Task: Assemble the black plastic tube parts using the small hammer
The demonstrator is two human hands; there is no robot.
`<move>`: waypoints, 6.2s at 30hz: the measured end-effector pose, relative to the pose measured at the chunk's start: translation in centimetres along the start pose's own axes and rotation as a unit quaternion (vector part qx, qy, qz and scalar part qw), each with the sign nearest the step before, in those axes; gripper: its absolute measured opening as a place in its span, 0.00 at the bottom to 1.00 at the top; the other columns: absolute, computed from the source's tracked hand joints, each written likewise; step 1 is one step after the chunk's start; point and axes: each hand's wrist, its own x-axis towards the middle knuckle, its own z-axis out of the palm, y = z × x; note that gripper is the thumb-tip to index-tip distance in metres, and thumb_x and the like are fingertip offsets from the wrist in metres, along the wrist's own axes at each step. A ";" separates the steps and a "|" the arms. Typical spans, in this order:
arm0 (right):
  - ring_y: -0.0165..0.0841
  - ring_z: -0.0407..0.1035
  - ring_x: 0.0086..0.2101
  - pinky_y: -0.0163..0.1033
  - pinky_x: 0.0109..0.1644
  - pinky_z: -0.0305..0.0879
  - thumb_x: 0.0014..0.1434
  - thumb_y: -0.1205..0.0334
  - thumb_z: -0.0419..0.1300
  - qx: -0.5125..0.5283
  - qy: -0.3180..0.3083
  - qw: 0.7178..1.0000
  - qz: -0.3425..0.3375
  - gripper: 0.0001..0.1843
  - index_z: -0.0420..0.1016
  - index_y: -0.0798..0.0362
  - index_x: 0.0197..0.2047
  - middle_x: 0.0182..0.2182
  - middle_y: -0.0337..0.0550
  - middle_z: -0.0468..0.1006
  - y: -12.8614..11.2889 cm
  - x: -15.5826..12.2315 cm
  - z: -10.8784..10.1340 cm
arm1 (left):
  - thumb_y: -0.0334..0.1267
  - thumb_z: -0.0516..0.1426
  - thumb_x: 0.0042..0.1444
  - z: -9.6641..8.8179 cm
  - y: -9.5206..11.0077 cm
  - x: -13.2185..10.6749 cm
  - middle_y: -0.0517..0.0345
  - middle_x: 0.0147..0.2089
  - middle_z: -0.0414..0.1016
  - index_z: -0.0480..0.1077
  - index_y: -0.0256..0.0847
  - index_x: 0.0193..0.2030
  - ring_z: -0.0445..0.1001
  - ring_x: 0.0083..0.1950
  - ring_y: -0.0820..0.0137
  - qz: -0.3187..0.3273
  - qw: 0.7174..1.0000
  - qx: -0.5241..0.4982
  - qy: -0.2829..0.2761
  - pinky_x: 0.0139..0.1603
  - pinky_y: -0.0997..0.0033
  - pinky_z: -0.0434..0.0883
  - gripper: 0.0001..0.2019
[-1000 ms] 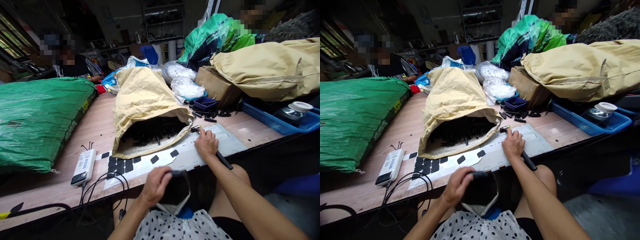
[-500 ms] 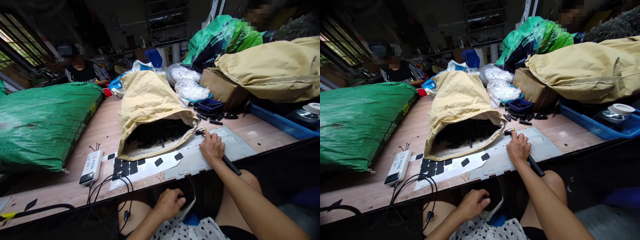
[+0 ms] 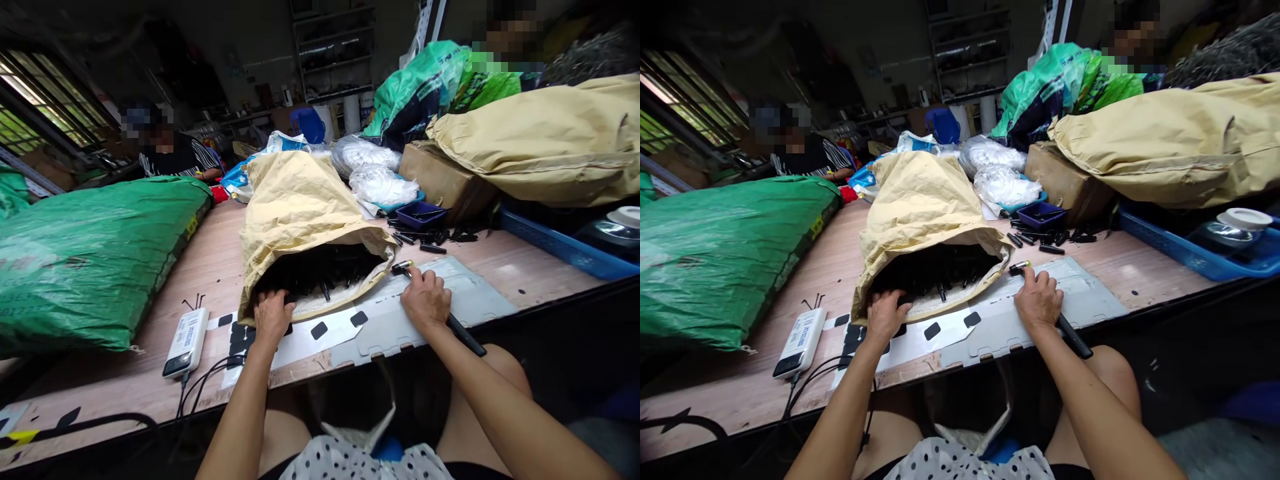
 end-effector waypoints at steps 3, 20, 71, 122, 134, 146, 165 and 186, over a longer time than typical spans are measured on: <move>0.41 0.63 0.43 0.43 0.39 0.50 0.66 0.64 0.52 0.002 -0.004 1.000 0.000 0.20 0.70 0.50 0.60 0.43 0.51 0.70 -0.1 0.0 -0.1 | 0.40 0.59 0.61 -0.2 0.4 -1.2 0.48 0.49 0.77 0.78 0.45 0.49 0.68 0.56 0.50 0.026 0.999 -0.041 0.003 0.53 0.52 0.66 0.11; 0.42 0.64 0.44 0.43 0.41 0.53 0.67 0.66 0.50 0.045 -0.034 0.998 0.019 0.21 0.73 0.48 0.59 0.44 0.52 0.71 0.2 0.4 -0.5 | 0.35 0.64 0.57 3.7 5.1 -5.7 0.55 0.41 0.76 0.75 0.43 0.40 0.69 0.47 0.61 0.182 0.916 -0.356 0.016 0.51 0.61 0.66 0.05; 0.35 0.74 0.43 0.39 0.47 0.70 0.69 0.66 0.49 0.352 -0.084 0.911 -0.195 0.21 0.73 0.47 0.61 0.42 0.44 0.77 -6.0 -10.6 -7.1 | 0.34 0.65 0.54 3.4 6.0 -5.7 0.59 0.40 0.76 0.78 0.46 0.41 0.69 0.48 0.62 0.135 0.922 -0.362 -0.025 0.52 0.61 0.63 0.08; 0.38 0.61 0.39 0.42 0.37 0.44 0.64 0.65 0.56 0.008 0.037 0.996 -0.081 0.20 0.75 0.52 0.57 0.39 0.49 0.71 -0.4 -0.8 0.8 | 0.49 0.51 0.66 0.2 6.2 -11.5 0.56 0.33 0.80 0.79 0.46 0.50 0.76 0.33 0.65 0.047 0.931 -0.334 -0.140 0.39 0.67 0.70 0.17; 0.39 0.61 0.40 0.42 0.38 0.48 0.63 0.65 0.55 0.011 0.011 0.997 -0.070 0.20 0.74 0.52 0.58 0.41 0.50 0.70 -0.8 -0.6 0.2 | 0.35 0.55 0.61 -0.6 -0.6 0.2 0.37 0.43 0.80 0.78 0.36 0.50 0.76 0.47 0.46 -0.153 0.987 -0.046 0.034 0.46 0.53 0.71 0.14; 0.39 0.61 0.40 0.42 0.38 0.47 0.65 0.65 0.54 0.019 0.010 0.998 -0.065 0.20 0.75 0.50 0.58 0.41 0.50 0.71 -0.8 -0.6 0.4 | 0.33 0.62 0.58 2.9 6.3 -6.3 0.54 0.44 0.77 0.76 0.44 0.47 0.70 0.49 0.59 0.167 0.932 -0.322 0.020 0.52 0.58 0.68 0.10; 0.36 0.73 0.47 0.42 0.53 0.70 0.69 0.62 0.49 0.447 -0.127 0.875 -0.138 0.20 0.73 0.49 0.59 0.47 0.47 0.78 -5.1 -9.1 -6.5 | 0.31 0.64 0.52 3.8 5.4 -5.9 0.57 0.40 0.74 0.75 0.43 0.39 0.69 0.46 0.62 0.134 0.911 -0.390 0.008 0.50 0.61 0.66 0.07; 0.35 0.72 0.43 0.37 0.47 0.68 0.70 0.63 0.48 0.339 -0.071 0.924 -0.161 0.22 0.74 0.44 0.61 0.42 0.44 0.77 -4.6 -8.9 -7.2 | 0.32 0.63 0.53 4.0 5.6 -6.0 0.58 0.40 0.75 0.75 0.44 0.38 0.70 0.47 0.61 0.126 0.914 -0.385 0.014 0.50 0.61 0.66 0.05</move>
